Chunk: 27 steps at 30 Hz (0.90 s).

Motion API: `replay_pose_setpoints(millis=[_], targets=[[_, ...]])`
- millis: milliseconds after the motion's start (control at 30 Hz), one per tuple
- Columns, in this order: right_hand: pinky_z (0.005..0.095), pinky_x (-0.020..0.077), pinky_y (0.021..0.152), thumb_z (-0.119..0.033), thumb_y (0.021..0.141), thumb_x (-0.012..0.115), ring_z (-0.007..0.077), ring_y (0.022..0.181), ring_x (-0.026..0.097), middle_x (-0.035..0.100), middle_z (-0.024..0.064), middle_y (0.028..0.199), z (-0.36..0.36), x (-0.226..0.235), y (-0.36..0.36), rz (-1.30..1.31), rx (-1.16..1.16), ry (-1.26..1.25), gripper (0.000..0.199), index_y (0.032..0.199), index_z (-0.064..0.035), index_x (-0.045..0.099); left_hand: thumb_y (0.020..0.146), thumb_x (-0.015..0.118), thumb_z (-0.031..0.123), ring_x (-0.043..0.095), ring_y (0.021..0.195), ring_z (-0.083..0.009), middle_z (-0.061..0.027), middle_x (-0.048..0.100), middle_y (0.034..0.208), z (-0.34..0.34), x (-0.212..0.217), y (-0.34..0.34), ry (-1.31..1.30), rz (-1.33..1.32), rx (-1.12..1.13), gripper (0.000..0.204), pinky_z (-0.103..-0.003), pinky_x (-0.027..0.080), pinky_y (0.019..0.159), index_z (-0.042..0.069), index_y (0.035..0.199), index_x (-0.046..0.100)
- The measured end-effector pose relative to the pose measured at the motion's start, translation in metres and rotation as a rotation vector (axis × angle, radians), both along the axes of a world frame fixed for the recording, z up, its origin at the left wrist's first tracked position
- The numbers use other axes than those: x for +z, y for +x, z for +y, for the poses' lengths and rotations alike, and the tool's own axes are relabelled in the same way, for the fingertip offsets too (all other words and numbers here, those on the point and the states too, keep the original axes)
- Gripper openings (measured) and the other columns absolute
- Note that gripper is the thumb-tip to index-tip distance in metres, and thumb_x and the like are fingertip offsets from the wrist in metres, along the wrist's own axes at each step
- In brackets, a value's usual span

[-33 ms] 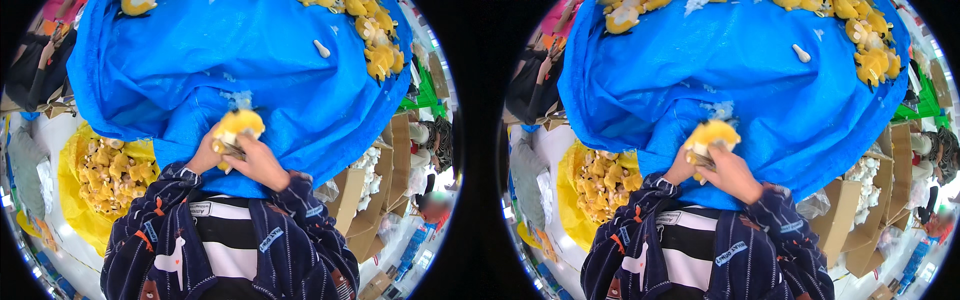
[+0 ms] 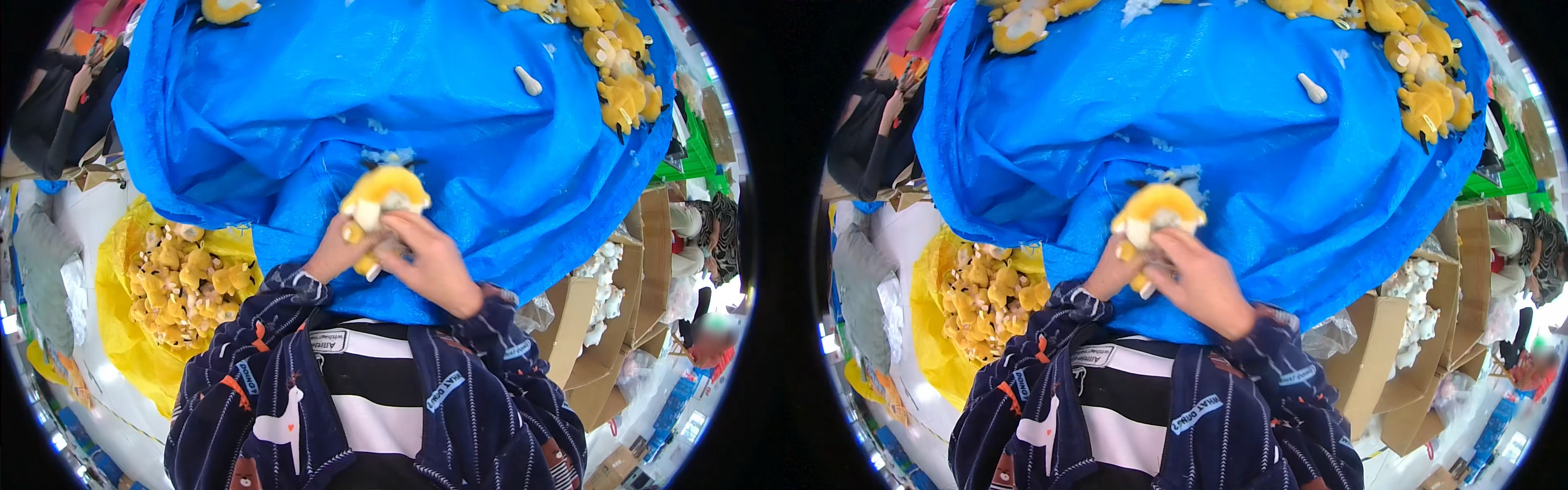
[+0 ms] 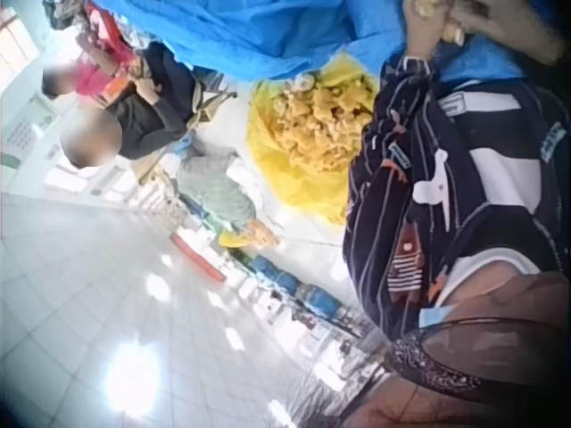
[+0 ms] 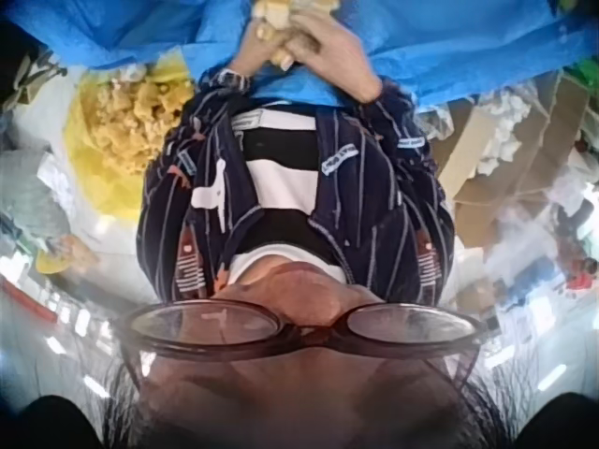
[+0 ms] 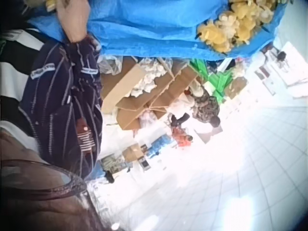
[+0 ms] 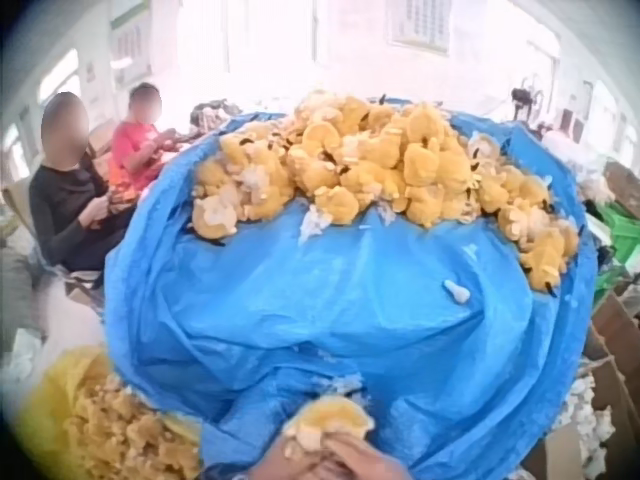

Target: The person repeatedly picks up small yellow plush toys from a blue tarp, uses scissors to trim loose threads or excess fabric, and places the finished items into a nearby cardboard box. The process is repeated for multiple units in a consistent sequence.

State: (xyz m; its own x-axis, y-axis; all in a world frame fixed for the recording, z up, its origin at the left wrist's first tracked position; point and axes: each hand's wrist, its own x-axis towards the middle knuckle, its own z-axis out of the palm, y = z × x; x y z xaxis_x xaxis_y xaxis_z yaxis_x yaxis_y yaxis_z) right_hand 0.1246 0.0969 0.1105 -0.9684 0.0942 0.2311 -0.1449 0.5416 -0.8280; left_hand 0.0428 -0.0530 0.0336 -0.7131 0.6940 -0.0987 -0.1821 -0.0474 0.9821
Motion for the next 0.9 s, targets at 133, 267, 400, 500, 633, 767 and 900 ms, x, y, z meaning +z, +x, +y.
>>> replay_pose_setpoints(millis=[133,267,400,500,633,767,900], targets=[[0.0244,0.0452,0.058,-0.013,0.081,0.066,0.0146,0.068,0.057,0.062,0.0091,0.088,0.035,0.015,0.002,-0.15,-0.313,-0.074,0.022,0.099,-0.0001,0.062,0.085,0.065,0.016,0.058,0.102,-0.0158,-0.0076,0.058,0.115,-0.003,0.022,-0.001,0.099,-0.376,-0.025,0.042,-0.029,0.047,0.087,0.002,0.121,0.051],[0.0261,0.0415,0.053,-0.016,0.088,0.059,0.0065,0.062,0.051,0.059,0.0067,0.068,0.027,-0.01,-0.011,-0.328,-0.232,-0.554,0.02,0.092,0.0037,0.061,0.085,0.062,0.012,0.057,0.105,-0.017,-0.0084,0.056,0.119,-0.002,0.034,-0.003,0.094,-0.312,-0.086,0.045,-0.029,0.048,0.087,0.002,0.126,0.046],[0.0258,0.0396,0.049,-0.014,0.085,0.059,0.0072,0.054,0.049,0.056,0.0063,0.061,0.017,-0.02,-0.021,-0.073,-0.248,-0.206,0.017,0.081,0.0026,0.06,0.084,0.063,0.008,0.058,0.103,-0.0169,-0.008,0.057,0.116,-0.002,0.033,-0.008,0.029,-0.15,0.006,0.046,-0.029,0.048,0.086,0.002,0.126,0.046],[0.0208,0.0349,0.046,-0.015,0.084,0.06,0.0039,0.05,0.046,0.054,-0.0009,0.06,0.026,-0.002,-0.026,-0.379,-0.236,-1.082,0.018,0.075,0.0007,0.061,0.087,0.062,0.013,0.06,0.099,-0.0155,-0.0084,0.059,0.114,-0.001,0.039,-0.007,0.153,-0.307,0.096,0.038,-0.029,0.05,0.082,0.002,0.121,0.051],[0.0199,0.0339,0.047,-0.013,0.085,0.062,0.0037,0.051,0.044,0.055,0.0002,0.067,0.013,0.01,-0.014,-0.23,-0.298,-0.688,0.013,0.089,-0.0003,0.065,0.09,0.057,0.014,0.062,0.096,-0.0175,-0.0094,0.06,0.112,-0.002,0.064,-0.007,0.275,-0.541,0.135,0.039,-0.03,0.053,0.078,0.003,0.126,0.046],[0.0228,0.0368,0.048,-0.01,0.083,0.065,0.0102,0.053,0.048,0.058,0.0058,0.072,0.004,-0.002,-0.011,0.116,-0.126,-0.094,0.019,0.1,-0.0014,0.064,0.092,0.056,0.02,0.063,0.094,-0.0177,-0.01,0.06,0.112,-0.004,0.045,-0.01,0.315,-0.59,0.131,0.039,-0.029,0.054,0.076,0.003,0.126,0.047],[0.0205,0.0375,0.048,-0.01,0.088,0.058,0.0074,0.052,0.048,0.058,0.0028,0.069,0.013,-0.007,-0.018,-0.293,-0.302,-0.908,0.016,0.098,0.0011,0.063,0.092,0.055,0.019,0.063,0.093,-0.0173,-0.0098,0.06,0.111,-0.005,0.045,-0.01,0.342,-0.583,0.188,0.038,-0.029,0.054,0.075,0.003,0.126,0.046]])
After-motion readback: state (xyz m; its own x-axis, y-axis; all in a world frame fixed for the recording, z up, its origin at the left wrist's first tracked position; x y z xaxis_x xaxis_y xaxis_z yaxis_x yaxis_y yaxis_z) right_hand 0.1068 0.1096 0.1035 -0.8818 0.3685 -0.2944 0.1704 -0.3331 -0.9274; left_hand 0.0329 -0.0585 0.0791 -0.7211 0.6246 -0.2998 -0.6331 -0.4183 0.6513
